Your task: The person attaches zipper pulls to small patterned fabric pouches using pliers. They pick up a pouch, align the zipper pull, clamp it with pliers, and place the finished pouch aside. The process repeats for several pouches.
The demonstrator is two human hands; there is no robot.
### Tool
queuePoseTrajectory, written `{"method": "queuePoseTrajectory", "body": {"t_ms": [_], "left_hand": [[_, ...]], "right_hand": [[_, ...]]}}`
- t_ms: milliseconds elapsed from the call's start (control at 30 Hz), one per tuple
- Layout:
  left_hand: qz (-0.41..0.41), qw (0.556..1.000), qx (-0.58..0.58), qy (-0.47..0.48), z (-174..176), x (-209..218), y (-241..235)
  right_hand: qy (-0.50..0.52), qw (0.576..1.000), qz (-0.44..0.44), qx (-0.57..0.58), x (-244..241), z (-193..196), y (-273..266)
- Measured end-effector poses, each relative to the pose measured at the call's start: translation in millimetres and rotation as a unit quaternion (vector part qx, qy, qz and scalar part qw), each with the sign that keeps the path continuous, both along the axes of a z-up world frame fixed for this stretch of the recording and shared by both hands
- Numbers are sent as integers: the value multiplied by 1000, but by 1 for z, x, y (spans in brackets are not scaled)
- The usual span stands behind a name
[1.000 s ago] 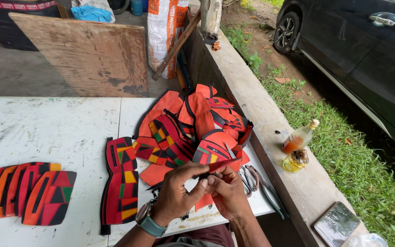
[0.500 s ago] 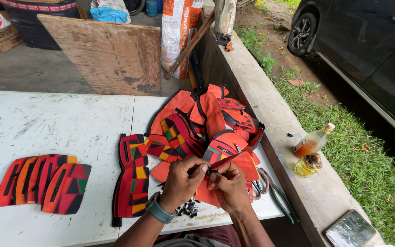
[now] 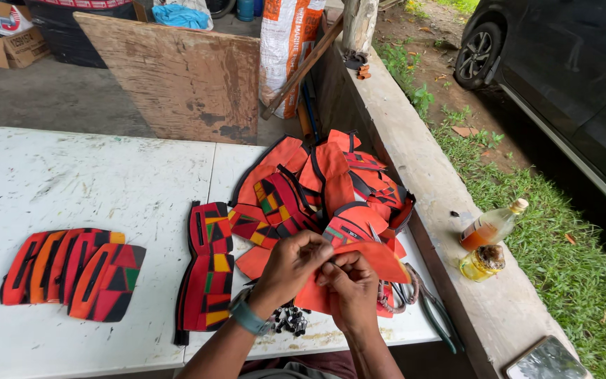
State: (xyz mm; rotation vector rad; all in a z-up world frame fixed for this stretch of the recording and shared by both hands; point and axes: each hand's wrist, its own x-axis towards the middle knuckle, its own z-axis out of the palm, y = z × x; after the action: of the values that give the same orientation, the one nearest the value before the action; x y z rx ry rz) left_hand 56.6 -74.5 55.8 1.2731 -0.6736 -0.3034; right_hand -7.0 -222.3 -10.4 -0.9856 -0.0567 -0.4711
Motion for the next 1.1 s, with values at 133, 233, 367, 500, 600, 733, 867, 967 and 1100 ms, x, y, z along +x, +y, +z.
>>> {"method": "queuePoseTrajectory", "body": {"t_ms": [133, 233, 367, 500, 600, 733, 867, 967, 1100], "left_hand": [[-8, 996, -33, -85, 9, -12, 12], [123, 937, 28, -326, 11, -14, 17], [72, 961, 72, -256, 7, -6, 21], [52, 979, 79, -183, -9, 1, 17], [44, 990, 98, -88, -24, 5, 13], [-42, 997, -57, 21, -34, 20, 18], [-105, 981, -159, -26, -41, 11, 16], [-136, 953, -263, 72, -47, -4, 0], [-60, 930, -321, 167, -59, -15, -17]], "right_hand": [[11, 996, 9, 89, -2, 3, -8], [-11, 997, 29, 65, -5, 0, -5], [-11, 998, 35, 46, -8, 0, -1], [-24, 997, 50, 62, -10, 3, 2], [0, 998, 51, 39, -11, 7, 4], [2, 993, 119, 17, -19, 21, 7], [11, 995, 89, -36, -25, 44, 11], [5, 989, 31, -145, -20, 64, 9], [-55, 840, -173, -511, -20, 80, 3]]}}
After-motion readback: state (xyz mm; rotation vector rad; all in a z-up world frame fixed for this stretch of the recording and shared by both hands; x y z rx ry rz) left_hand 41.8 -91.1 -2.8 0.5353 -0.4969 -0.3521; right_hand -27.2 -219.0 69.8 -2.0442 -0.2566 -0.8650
